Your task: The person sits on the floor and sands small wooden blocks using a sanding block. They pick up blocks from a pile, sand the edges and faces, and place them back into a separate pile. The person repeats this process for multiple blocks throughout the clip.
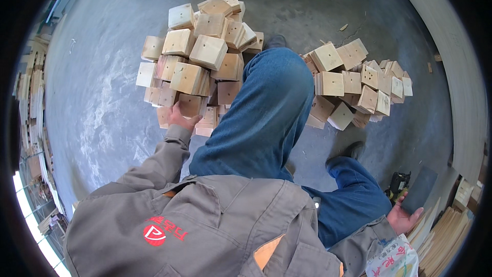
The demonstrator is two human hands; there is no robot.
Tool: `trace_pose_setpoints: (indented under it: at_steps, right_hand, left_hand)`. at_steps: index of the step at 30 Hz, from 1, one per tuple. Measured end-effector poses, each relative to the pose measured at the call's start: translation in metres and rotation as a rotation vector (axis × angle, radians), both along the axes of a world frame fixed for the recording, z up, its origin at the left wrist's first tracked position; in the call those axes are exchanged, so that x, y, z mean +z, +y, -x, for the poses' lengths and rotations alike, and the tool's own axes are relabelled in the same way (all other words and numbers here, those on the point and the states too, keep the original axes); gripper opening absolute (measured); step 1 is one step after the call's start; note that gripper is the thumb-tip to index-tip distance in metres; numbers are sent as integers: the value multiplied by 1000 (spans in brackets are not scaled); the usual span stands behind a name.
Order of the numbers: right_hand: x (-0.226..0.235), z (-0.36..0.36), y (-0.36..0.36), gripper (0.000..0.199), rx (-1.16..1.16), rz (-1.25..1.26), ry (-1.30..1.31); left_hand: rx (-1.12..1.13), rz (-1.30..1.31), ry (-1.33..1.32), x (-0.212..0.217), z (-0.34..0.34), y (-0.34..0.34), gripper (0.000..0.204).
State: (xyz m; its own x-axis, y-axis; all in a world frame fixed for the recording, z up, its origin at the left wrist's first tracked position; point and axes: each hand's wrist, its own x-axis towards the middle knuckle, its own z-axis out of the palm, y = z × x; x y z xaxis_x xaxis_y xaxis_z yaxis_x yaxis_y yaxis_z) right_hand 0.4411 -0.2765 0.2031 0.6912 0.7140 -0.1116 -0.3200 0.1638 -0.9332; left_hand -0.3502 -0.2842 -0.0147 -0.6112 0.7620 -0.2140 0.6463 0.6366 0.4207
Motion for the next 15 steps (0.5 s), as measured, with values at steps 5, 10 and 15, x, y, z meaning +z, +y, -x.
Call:
trace_pose_setpoints:
  at_steps: [5,10,15]
  right_hand:
    - [2,-6,-5,55,30,-2,1]
    - [0,0,3,57,37,3,3]
    - [1,2,2,59,50,-2,12]
  left_hand:
    - [3,18,-13,6,-8,6,108]
    - [-40,-66,17,10,-5,-8,106]
    - [-147,-201,84,-5,5,-45,86]
